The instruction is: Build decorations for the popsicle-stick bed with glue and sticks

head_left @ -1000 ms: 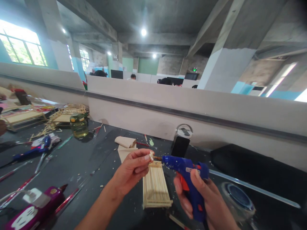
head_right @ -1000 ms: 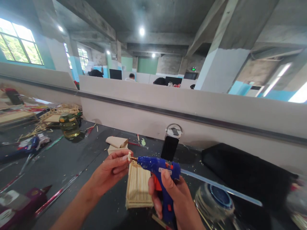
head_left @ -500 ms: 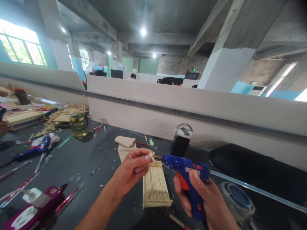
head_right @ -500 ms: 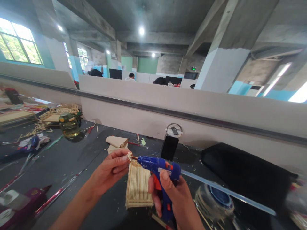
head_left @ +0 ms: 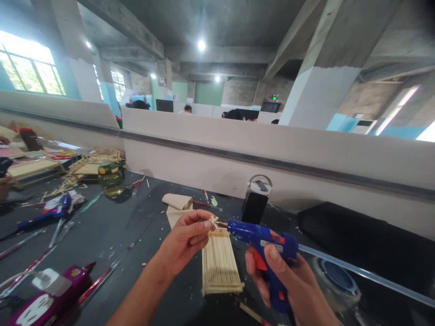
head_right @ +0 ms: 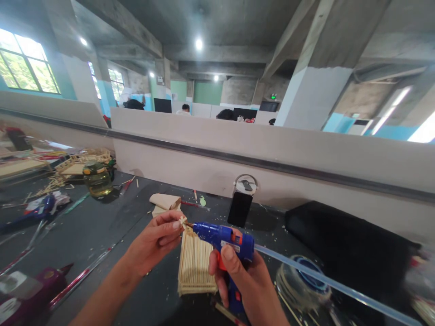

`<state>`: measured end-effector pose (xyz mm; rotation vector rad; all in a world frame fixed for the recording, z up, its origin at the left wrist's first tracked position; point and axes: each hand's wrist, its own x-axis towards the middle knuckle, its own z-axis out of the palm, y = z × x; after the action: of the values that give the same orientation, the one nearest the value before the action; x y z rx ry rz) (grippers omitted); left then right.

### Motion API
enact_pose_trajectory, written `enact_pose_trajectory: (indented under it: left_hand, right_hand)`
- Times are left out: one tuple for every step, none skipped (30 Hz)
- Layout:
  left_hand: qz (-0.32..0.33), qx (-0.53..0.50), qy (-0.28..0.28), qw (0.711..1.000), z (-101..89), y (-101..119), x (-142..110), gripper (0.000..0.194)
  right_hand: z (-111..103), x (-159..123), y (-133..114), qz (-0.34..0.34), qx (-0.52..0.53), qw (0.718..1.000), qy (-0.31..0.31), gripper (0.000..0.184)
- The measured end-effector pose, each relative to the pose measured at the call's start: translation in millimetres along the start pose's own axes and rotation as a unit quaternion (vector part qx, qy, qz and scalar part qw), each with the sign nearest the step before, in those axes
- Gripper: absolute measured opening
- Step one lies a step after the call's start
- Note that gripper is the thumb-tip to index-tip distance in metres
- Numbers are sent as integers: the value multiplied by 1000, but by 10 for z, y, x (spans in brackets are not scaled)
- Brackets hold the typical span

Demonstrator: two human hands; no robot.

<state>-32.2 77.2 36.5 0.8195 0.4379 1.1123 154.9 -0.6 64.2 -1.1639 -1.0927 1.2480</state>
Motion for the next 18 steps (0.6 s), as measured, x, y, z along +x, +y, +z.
enact_pose_trajectory:
  left_hand:
    - [1,3,2,1000,-1,2,2,12]
    - [1,5,5,1000,-2,3,5,12]
    - [1,7,6,1000,-2,3,7,12]
    - [2,8,7,1000,-2,2,9,12]
    - [4,8,6,1000,-3,1,10,12]
    - [5,7,6,1000,-3,-1,10,12]
    - [5,7,5,1000,-3,-2,8,12]
    - [5,7,4,1000,-4,-3,5,11]
    - [5,8,4,1000,-5,-4,1,11]
    - [5,10,4,1000,-6,-3,-2,11]
    - [5,12,4,1000,-6,-1,-5,11]
    - [5,13,5,1000,-6,1,-7,11]
    - [6,14,6,1000,-5,4,-8,12]
    - [7,13,6,1000,-4,6,-8,12]
    - [9,13,6,1000,-1,7,-7,12]
    - [10,13,7,1000,1,7,-6,12]
    - [12,15,7,1000,4,6,-4,13]
    - [14,19,8,1000,6,3,-2,12]
  right_hand:
    - [1,-4,0,1,-7,1000,5,47]
    - [1,-7,0,3,-13,1000,9,46]
    - [2,-10,0,5,-19,1000,14,46]
    - [4,-13,0,7,-23,1000,17,46]
    - [7,-14,1,8,-26,999,19,47]
    - [9,-15,1,6,-27,999,17,48]
    - [13,-16,2,2,-26,1000,14,49]
    - [15,-16,3,-1,-24,1000,12,49]
    - [17,-17,3,-3,-23,1000,11,49]
    - [18,-18,3,-4,-23,1000,11,49]
    - [18,-21,2,-4,-25,1000,12,49]
    - [17,-24,1,-2,-30,999,13,49]
    - [17,-30,0,-1,-36,999,14,49]
    - [18,-36,0,1,-42,999,16,49]
    - [21,-44,-1,5,-46,999,20,48]
    - [28,-54,0,7,-49,998,26,48]
    - [38,-64,0,8,-49,998,32,49]
    - [51,-74,-1,11,-47,998,36,50]
